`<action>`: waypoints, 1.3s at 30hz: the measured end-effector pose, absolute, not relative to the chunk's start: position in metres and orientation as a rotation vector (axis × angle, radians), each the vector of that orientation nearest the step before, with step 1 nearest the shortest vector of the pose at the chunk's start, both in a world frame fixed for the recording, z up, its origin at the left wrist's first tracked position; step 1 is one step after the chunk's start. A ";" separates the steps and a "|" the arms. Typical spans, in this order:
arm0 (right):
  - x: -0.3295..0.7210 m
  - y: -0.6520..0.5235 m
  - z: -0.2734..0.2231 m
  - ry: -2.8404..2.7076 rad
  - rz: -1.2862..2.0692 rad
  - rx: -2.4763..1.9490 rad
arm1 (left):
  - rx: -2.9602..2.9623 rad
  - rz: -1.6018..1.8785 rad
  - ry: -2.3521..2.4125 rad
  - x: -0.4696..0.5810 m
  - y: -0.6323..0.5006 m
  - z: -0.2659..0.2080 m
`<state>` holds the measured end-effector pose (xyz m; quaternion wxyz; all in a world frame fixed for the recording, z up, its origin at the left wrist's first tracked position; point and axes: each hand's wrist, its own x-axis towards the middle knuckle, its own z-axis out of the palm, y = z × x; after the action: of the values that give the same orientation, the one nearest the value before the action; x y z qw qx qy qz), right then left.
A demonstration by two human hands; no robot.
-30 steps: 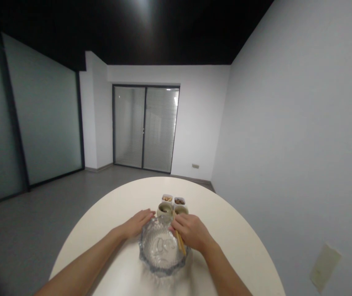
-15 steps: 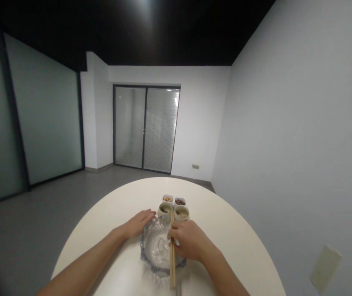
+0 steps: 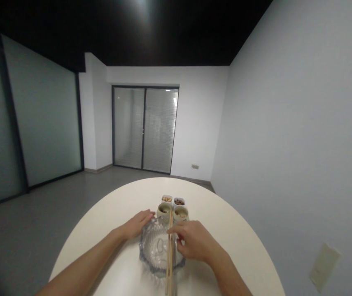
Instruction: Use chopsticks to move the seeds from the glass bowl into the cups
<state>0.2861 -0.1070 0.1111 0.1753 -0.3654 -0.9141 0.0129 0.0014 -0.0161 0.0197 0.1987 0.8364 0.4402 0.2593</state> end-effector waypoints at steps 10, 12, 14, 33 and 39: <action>0.367 -0.040 0.041 -2.022 0.013 -1.404 | 2.382 0.674 1.233 0.001 -0.012 0.013; 0.378 -0.034 0.022 -2.040 0.016 -1.478 | 2.381 0.736 1.241 0.002 -0.008 0.009; 0.384 -0.030 0.008 -2.098 0.019 -1.549 | 2.402 0.776 1.264 0.003 -0.006 0.006; 0.377 -0.034 0.004 -2.253 0.127 -1.874 | 2.450 0.506 1.539 0.004 -0.009 0.005; 0.371 -0.043 0.018 -2.296 0.158 -1.960 | 2.472 0.362 1.603 0.006 -0.012 0.011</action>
<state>0.3706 -0.0426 0.0176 0.0591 -0.6472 -0.7582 0.0522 0.0062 -0.0115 0.0108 0.0862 0.8296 0.5381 0.1216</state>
